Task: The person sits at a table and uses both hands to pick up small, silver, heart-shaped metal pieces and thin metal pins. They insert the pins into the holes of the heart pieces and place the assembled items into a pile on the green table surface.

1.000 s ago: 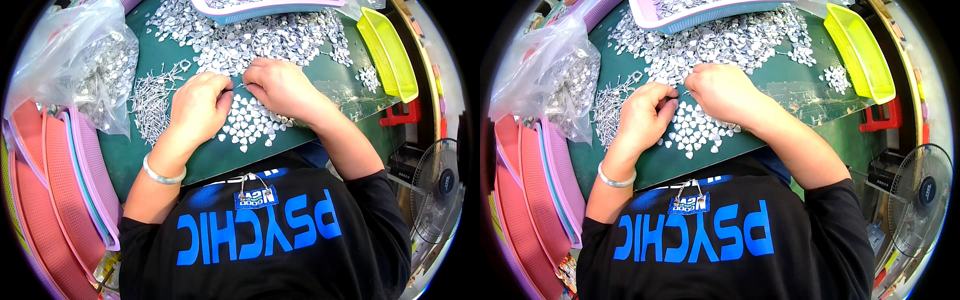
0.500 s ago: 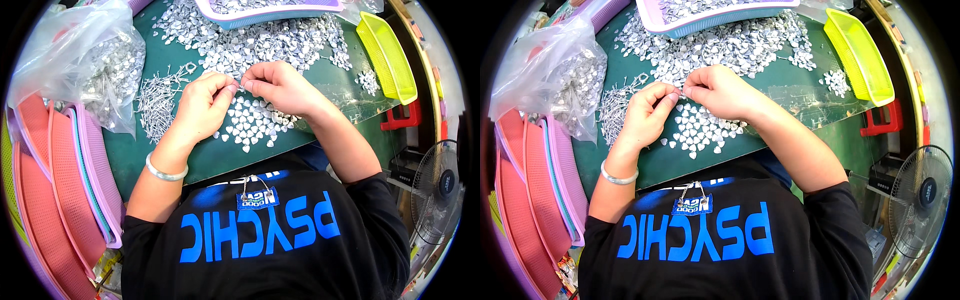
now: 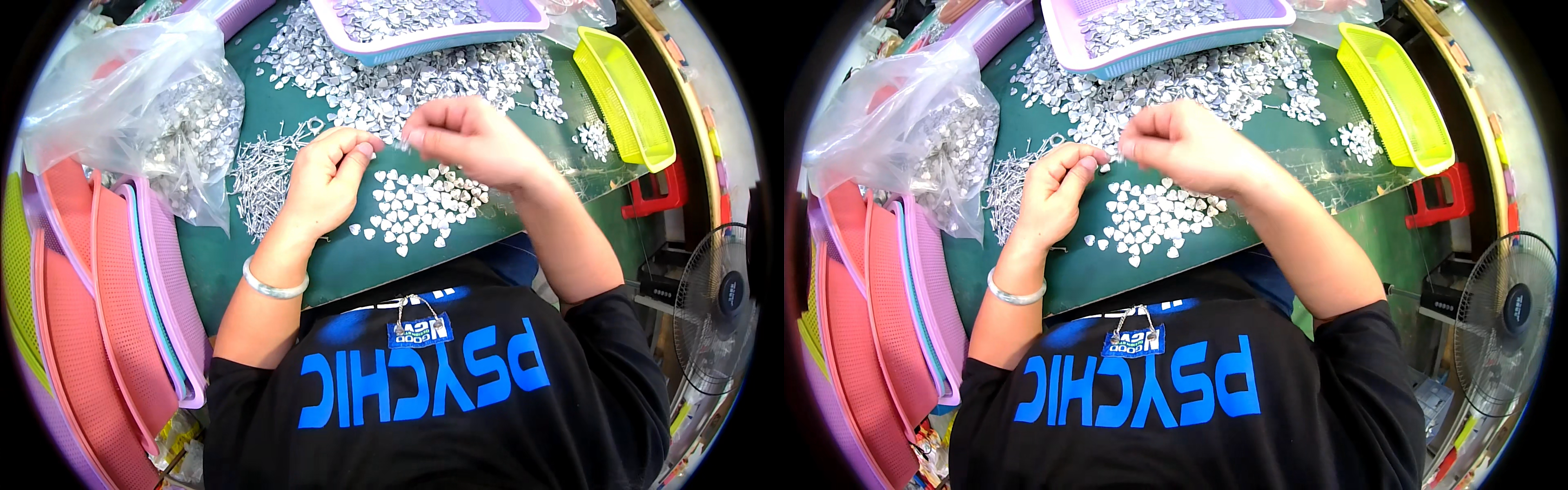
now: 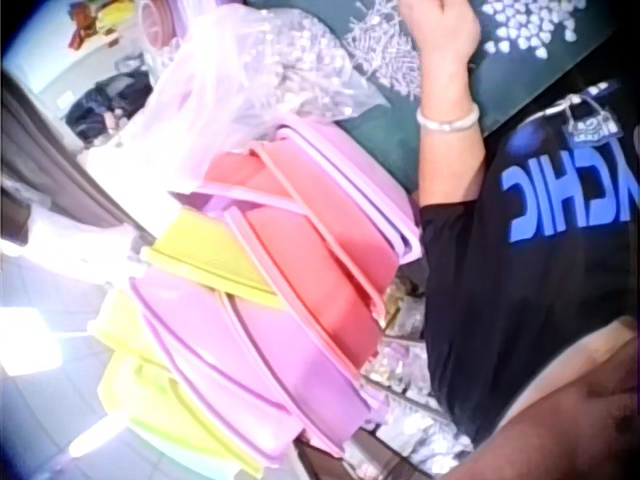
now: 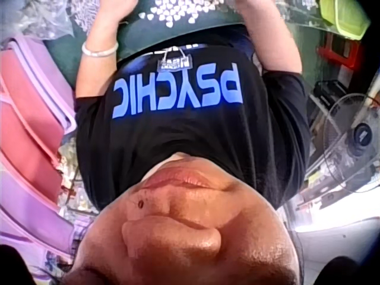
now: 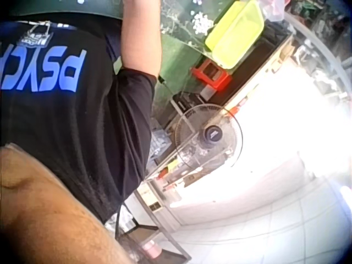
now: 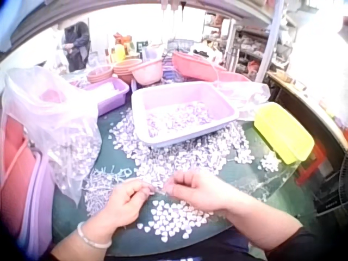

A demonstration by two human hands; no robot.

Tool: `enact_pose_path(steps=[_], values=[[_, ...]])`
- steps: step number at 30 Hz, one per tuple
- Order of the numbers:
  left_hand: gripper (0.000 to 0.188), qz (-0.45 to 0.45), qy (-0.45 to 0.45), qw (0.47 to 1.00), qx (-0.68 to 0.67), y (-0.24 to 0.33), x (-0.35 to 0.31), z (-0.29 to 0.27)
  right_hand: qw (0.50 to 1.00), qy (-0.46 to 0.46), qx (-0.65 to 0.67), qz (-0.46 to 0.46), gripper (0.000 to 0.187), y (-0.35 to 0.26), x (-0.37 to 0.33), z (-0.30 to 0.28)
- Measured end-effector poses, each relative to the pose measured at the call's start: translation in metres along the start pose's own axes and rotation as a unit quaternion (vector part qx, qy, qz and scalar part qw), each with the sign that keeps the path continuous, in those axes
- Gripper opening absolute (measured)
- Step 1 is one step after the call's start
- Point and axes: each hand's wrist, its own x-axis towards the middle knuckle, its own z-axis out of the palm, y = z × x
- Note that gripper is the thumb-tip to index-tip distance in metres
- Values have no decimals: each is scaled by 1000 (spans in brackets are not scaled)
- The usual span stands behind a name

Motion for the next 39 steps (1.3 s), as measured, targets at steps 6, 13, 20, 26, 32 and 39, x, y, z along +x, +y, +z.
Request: enact_pose_path(steps=[6,13,20,26,32,39], values=[[13,-15,51,990,132,-8,2,-11,932,251,-116,-235,14,-63,24,-55],[13,21,21,980,195,2,1,-10,778,340,-393,-352,11,-42,32,-57],[16,69,-40,960,267,8,-3,-8,849,93,-472,-220,10,19,20,12],[13,37,-91,970,221,8,-2,-12,854,69,-479,-192,11,24,18,18],[13,18,8,976,219,0,-1,-12,848,70,-460,-254,9,25,26,24],[13,-8,20,972,234,1,1,-14,860,87,-436,-251,5,31,34,29]])
